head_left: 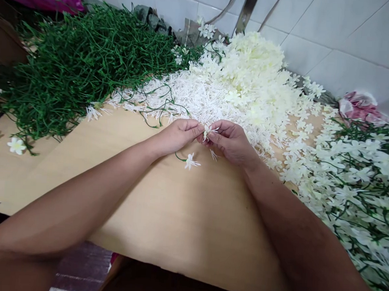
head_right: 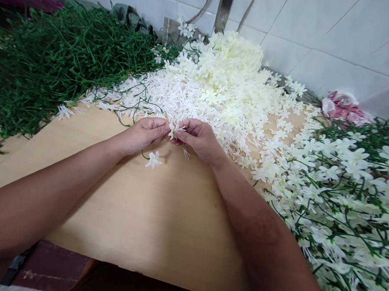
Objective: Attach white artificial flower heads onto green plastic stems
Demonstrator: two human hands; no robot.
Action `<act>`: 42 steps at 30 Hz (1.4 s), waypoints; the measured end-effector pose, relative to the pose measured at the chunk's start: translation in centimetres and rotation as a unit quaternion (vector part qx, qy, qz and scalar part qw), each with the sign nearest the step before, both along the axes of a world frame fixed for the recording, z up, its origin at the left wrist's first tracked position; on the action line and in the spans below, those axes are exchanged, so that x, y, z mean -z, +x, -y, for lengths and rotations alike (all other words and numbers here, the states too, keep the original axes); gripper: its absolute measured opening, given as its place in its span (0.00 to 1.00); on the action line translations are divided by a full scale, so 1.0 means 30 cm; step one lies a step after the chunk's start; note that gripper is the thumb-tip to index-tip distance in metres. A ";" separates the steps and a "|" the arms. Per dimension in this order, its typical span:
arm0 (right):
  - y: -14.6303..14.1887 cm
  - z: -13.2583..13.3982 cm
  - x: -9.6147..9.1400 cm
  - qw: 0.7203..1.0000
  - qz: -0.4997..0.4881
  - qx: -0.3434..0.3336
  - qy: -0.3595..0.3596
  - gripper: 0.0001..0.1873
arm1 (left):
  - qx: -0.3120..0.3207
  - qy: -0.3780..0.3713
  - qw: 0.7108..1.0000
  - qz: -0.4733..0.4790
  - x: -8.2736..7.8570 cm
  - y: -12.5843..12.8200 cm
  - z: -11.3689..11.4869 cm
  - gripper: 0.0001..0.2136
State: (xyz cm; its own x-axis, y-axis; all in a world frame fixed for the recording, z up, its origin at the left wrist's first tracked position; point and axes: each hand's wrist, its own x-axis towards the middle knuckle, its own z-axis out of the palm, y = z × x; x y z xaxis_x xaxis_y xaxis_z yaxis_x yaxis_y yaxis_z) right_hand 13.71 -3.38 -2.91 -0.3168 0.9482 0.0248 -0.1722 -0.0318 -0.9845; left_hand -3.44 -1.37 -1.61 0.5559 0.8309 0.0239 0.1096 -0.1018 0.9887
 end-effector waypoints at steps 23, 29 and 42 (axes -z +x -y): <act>-0.010 0.009 -0.021 0.995 0.086 0.023 0.033 0.21 | 0.037 -0.103 0.994 0.029 -0.013 0.015 0.036 0.12; 0.002 0.007 -0.034 0.991 0.128 -0.008 0.047 0.19 | 0.049 -0.104 0.993 0.015 -0.006 0.009 0.024 0.14; 0.015 0.008 -0.024 0.968 0.225 0.009 0.109 0.17 | 0.001 -0.074 0.996 -0.041 -0.016 0.039 0.040 0.13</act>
